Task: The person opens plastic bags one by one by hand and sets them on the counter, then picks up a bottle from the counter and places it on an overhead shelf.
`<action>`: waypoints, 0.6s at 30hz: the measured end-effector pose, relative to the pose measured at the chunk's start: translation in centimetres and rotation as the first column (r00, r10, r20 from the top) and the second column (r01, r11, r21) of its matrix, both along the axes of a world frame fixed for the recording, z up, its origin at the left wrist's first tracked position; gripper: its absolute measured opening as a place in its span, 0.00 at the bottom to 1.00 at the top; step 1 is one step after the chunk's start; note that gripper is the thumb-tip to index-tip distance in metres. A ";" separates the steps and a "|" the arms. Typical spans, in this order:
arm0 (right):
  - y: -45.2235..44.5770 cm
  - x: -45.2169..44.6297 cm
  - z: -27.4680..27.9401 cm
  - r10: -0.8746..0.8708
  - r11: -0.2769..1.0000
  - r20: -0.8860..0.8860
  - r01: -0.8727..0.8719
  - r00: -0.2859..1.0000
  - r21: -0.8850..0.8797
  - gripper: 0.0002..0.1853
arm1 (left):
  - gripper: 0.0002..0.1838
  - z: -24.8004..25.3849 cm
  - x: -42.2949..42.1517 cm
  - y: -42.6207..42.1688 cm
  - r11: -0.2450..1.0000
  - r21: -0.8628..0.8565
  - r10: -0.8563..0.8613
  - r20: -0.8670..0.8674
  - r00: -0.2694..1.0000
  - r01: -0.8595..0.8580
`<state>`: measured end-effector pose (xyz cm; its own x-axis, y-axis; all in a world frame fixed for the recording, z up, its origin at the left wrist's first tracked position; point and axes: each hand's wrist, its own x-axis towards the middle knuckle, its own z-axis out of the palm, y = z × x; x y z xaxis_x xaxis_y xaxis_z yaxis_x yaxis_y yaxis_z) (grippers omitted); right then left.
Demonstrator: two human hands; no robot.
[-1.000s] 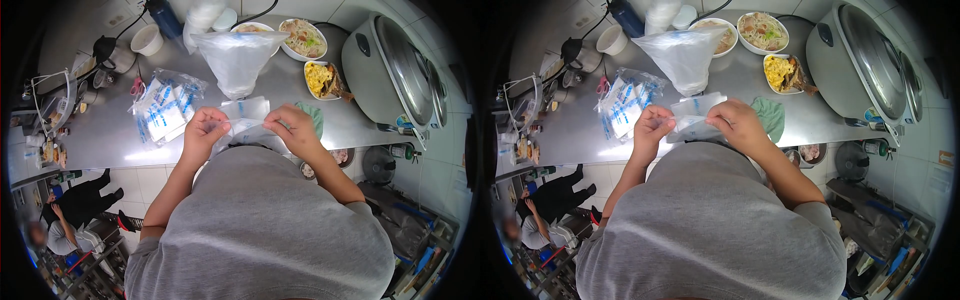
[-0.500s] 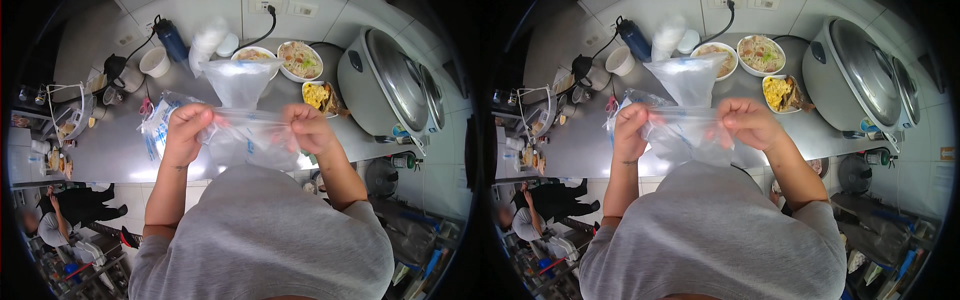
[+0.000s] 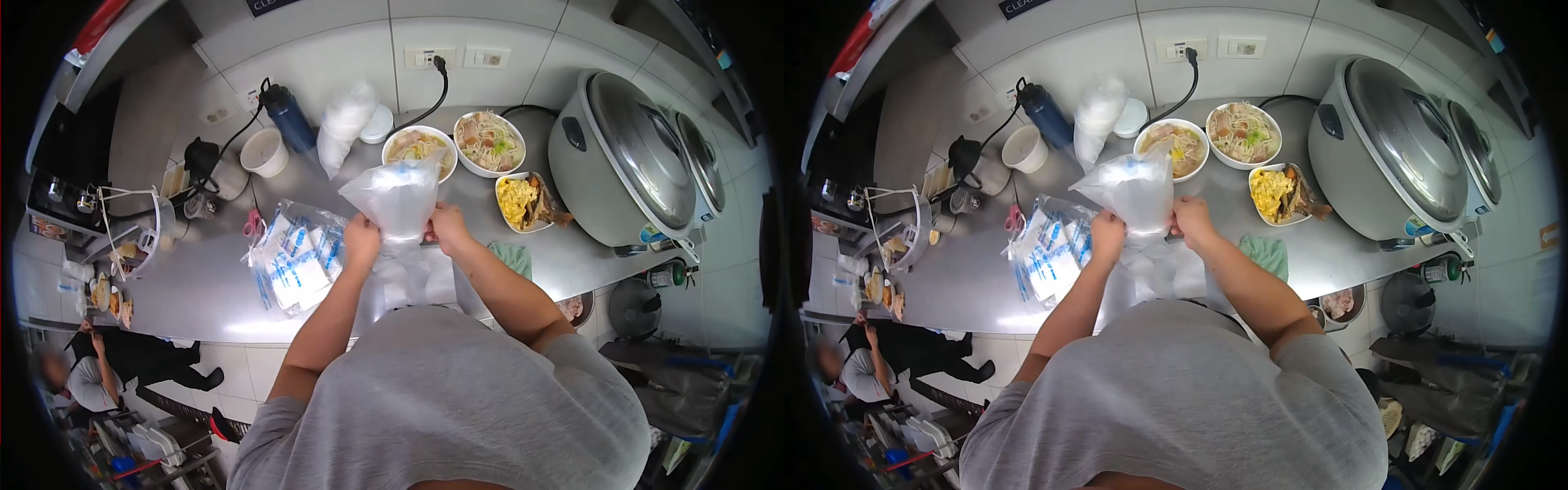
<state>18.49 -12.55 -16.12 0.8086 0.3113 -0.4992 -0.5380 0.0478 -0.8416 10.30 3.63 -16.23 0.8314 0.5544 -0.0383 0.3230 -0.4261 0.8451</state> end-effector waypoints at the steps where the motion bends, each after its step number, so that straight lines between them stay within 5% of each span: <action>1: 0.4 -0.3 1.1 -0.019 0.997 0.076 0.025 0.997 -0.067 0.08 | 0.09 -0.2 0.1 -0.3 0.998 0.035 0.053 -0.012 0.999 -0.053; 3: 0.5 -0.7 -0.2 -0.003 0.971 0.368 0.091 0.930 -0.221 0.09 | 0.11 -0.5 0.4 0.1 0.979 0.205 0.009 0.013 1.000 -0.012; 5: 0.5 1.0 -5.0 0.102 0.917 0.747 0.230 0.656 -0.326 0.09 | 0.13 0.1 0.4 0.6 0.977 0.212 -0.007 0.024 1.000 0.002; 9: -2.4 -2.1 0.3 -0.140 0.958 0.609 0.263 0.781 -0.117 0.12 | 0.19 0.7 -2.8 1.3 0.994 -0.088 0.079 0.123 0.989 -0.069; 10: -3.6 -3.0 1.8 -0.207 0.963 0.572 0.270 0.794 -0.026 0.15 | 0.20 1.6 -4.6 1.2 0.998 -0.056 0.053 0.206 0.977 -0.042; 12: -5.4 -5.6 6.4 -0.085 0.995 0.623 0.040 0.777 0.086 0.21 | 0.18 5.6 -7.2 0.1 0.994 -0.072 -0.060 0.258 0.964 0.081; 14: -5.6 -8.4 11.9 0.238 0.964 0.824 -0.228 0.513 -0.136 0.25 | 0.14 9.7 -10.0 -1.9 0.943 -0.200 -0.227 0.194 0.954 0.265; 17: -4.9 -9.5 14.6 0.468 0.855 0.820 -0.402 0.330 -0.326 0.20 | 0.11 14.0 -10.9 -3.3 0.799 -0.286 -0.438 0.324 0.838 0.529; 18: -5.2 -9.4 14.5 0.515 0.834 0.730 -0.459 0.450 -0.306 0.18 | 0.16 14.4 -10.9 -2.9 0.741 -0.325 -0.470 0.375 0.799 0.588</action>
